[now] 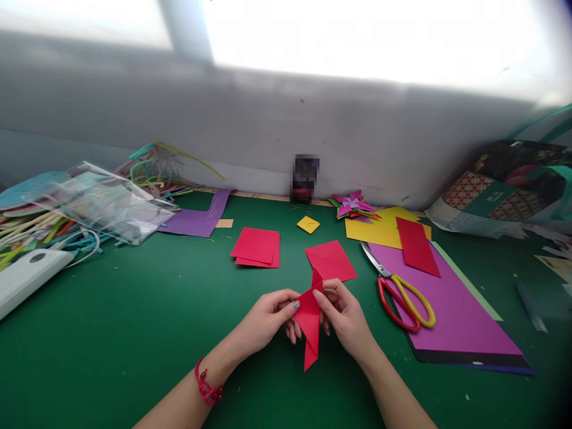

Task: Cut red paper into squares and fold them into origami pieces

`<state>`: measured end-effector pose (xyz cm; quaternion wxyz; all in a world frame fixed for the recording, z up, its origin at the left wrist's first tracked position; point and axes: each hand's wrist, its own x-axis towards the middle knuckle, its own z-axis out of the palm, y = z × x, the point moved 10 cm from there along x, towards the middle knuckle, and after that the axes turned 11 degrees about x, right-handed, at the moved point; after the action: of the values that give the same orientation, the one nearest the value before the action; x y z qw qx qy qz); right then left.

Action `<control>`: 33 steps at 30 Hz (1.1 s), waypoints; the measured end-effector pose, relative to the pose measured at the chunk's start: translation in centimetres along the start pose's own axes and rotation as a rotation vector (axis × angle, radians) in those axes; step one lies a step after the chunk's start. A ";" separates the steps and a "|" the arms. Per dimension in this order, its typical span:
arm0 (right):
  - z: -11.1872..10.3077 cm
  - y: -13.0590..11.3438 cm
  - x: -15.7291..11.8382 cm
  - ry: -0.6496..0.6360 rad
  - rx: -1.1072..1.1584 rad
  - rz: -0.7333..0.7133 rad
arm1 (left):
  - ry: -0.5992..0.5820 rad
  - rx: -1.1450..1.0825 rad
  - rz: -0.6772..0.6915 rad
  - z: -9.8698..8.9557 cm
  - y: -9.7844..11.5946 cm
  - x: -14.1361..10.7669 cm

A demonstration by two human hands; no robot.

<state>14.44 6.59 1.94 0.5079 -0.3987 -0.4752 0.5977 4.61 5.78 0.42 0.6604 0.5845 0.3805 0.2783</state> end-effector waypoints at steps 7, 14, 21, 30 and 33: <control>1.4 0.6 -0.2 -0.128 0.084 0.108 | 0.068 -0.020 0.047 -0.6 0.2 0.1; 0.0 0.2 0.0 0.008 0.120 0.103 | 0.070 -0.141 0.086 -0.5 1.0 -0.1; -0.7 0.2 -0.1 0.122 0.209 0.128 | 0.073 -0.160 0.078 -0.8 1.1 -0.2; -0.6 0.7 -0.2 0.116 0.267 0.160 | 0.073 -0.179 0.082 -0.6 1.5 -0.4; -0.4 1.0 -0.2 0.076 0.280 0.165 | 0.085 -0.188 0.084 -0.7 1.5 -0.3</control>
<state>14.63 6.43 0.84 0.5251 -0.3843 -0.3334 0.6822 3.94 6.13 1.91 0.6834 0.5231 0.3553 0.3647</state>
